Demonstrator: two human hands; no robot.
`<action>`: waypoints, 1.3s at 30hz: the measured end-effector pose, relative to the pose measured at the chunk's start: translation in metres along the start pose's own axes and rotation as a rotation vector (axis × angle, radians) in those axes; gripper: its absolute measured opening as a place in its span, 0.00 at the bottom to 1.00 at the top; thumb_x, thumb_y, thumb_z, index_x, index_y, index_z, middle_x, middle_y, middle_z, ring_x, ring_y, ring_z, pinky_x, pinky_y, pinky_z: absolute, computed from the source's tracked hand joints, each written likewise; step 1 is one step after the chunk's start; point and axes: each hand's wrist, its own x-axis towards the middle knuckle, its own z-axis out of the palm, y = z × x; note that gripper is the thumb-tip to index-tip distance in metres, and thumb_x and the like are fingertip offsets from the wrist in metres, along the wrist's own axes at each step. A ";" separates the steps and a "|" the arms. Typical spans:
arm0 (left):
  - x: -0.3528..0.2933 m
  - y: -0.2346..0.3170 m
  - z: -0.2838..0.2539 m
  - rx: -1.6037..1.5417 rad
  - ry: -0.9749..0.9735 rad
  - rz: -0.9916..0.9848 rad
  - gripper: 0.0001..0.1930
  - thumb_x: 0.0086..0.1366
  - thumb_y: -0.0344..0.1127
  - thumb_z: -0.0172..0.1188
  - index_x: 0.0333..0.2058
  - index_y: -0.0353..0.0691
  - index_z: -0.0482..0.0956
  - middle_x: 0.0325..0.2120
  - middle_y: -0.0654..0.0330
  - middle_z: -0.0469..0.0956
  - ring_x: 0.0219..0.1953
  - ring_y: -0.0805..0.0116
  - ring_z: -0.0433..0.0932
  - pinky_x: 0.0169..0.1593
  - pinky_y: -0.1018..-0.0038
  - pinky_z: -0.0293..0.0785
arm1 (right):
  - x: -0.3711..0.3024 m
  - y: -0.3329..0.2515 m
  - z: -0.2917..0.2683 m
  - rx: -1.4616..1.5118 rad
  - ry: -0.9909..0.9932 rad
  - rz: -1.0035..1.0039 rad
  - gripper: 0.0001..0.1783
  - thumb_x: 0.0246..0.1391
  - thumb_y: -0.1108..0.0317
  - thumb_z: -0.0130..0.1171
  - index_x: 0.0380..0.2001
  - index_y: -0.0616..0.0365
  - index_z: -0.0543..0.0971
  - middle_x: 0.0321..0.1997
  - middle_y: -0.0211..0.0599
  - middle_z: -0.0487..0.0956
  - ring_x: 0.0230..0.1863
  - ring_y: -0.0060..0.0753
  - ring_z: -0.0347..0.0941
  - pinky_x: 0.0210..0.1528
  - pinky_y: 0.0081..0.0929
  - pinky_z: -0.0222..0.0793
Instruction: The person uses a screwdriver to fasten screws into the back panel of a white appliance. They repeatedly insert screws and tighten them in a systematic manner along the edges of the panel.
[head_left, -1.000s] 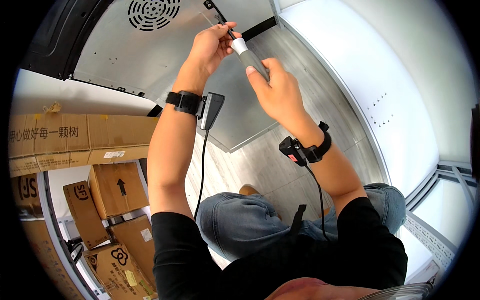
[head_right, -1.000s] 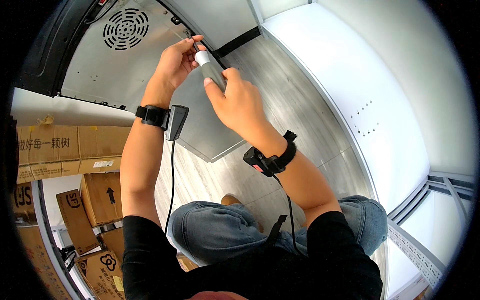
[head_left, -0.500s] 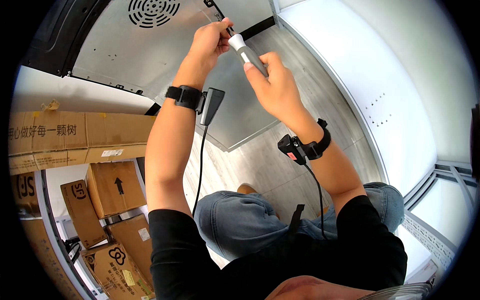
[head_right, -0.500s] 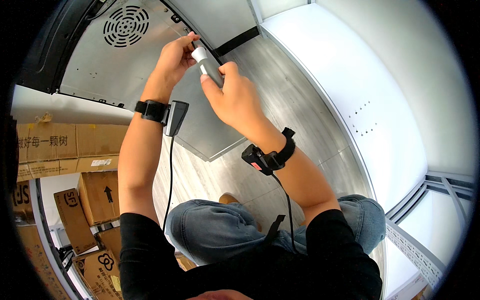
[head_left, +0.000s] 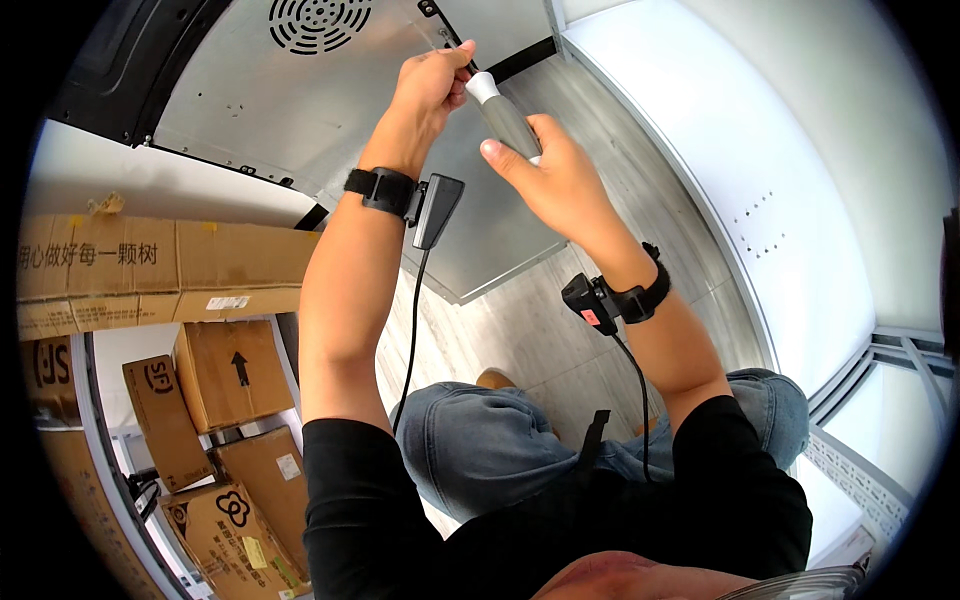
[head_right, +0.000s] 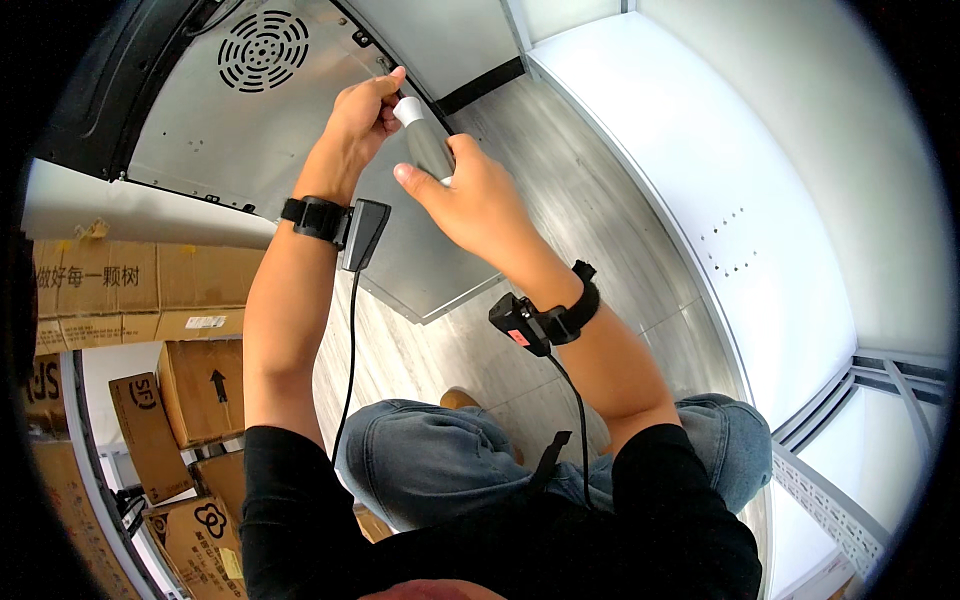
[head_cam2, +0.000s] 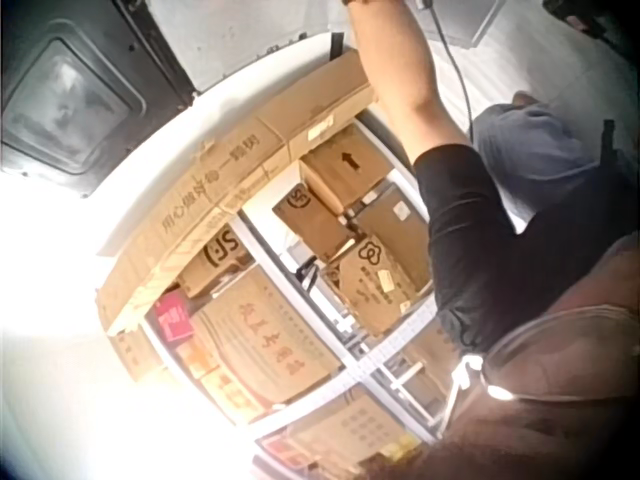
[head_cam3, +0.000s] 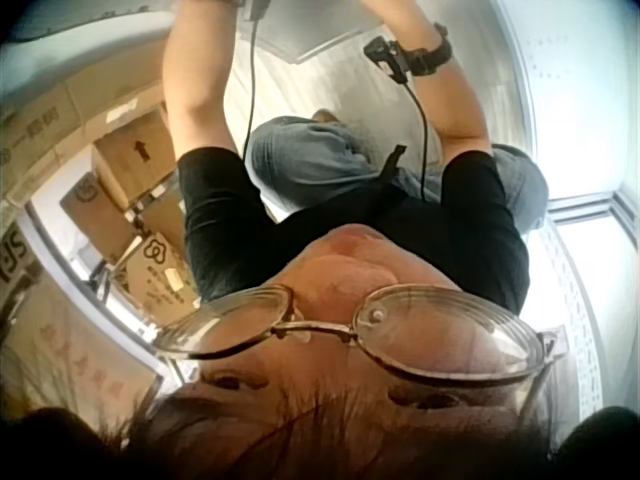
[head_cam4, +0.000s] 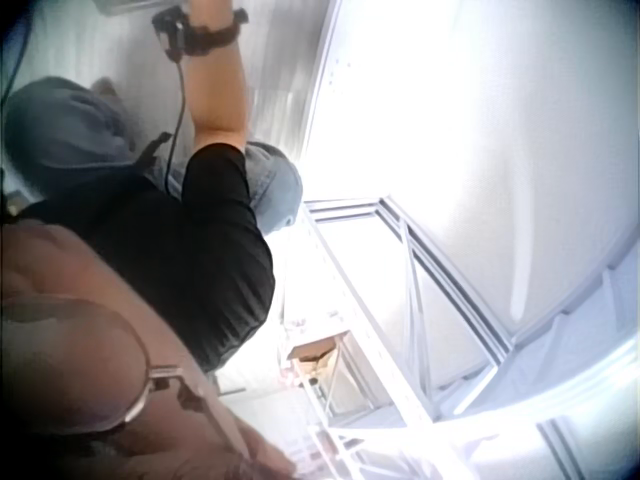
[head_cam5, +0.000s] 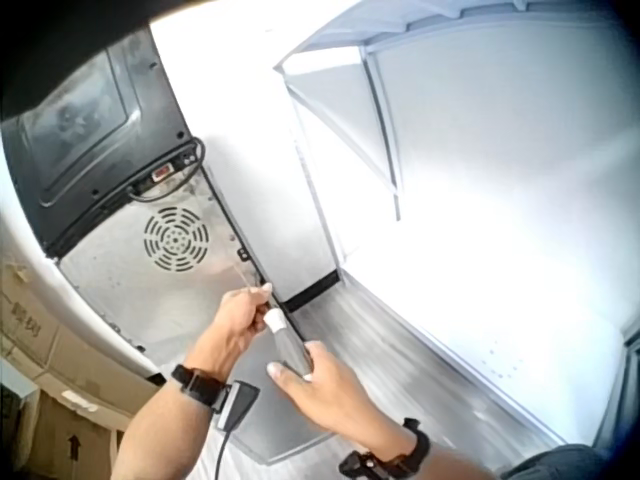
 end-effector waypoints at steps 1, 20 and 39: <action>-0.001 -0.002 -0.002 0.004 -0.011 0.014 0.10 0.59 0.36 0.61 0.26 0.37 0.72 0.19 0.65 0.68 0.20 0.78 0.63 0.25 0.80 0.63 | 0.001 -0.001 -0.004 0.058 -0.076 0.078 0.29 0.53 0.41 0.52 0.21 0.60 0.70 0.16 0.31 0.69 0.19 0.24 0.66 0.22 0.24 0.62; 0.021 -0.052 0.065 0.042 -0.256 0.069 0.06 0.67 0.36 0.50 0.38 0.42 0.71 0.27 0.66 0.75 0.25 0.81 0.68 0.31 0.82 0.65 | 0.006 0.056 -0.060 0.490 0.064 0.387 0.21 0.53 0.62 0.59 0.44 0.65 0.70 0.22 0.30 0.72 0.19 0.17 0.66 0.19 0.16 0.58; 0.141 -0.227 0.365 1.006 -0.403 0.268 0.19 0.54 0.38 0.63 0.43 0.36 0.75 0.33 0.57 0.77 0.36 0.64 0.77 0.40 0.69 0.73 | -0.028 0.251 -0.259 0.317 0.884 0.754 0.15 0.47 0.62 0.63 0.33 0.61 0.77 0.16 0.26 0.69 0.17 0.15 0.61 0.19 0.18 0.54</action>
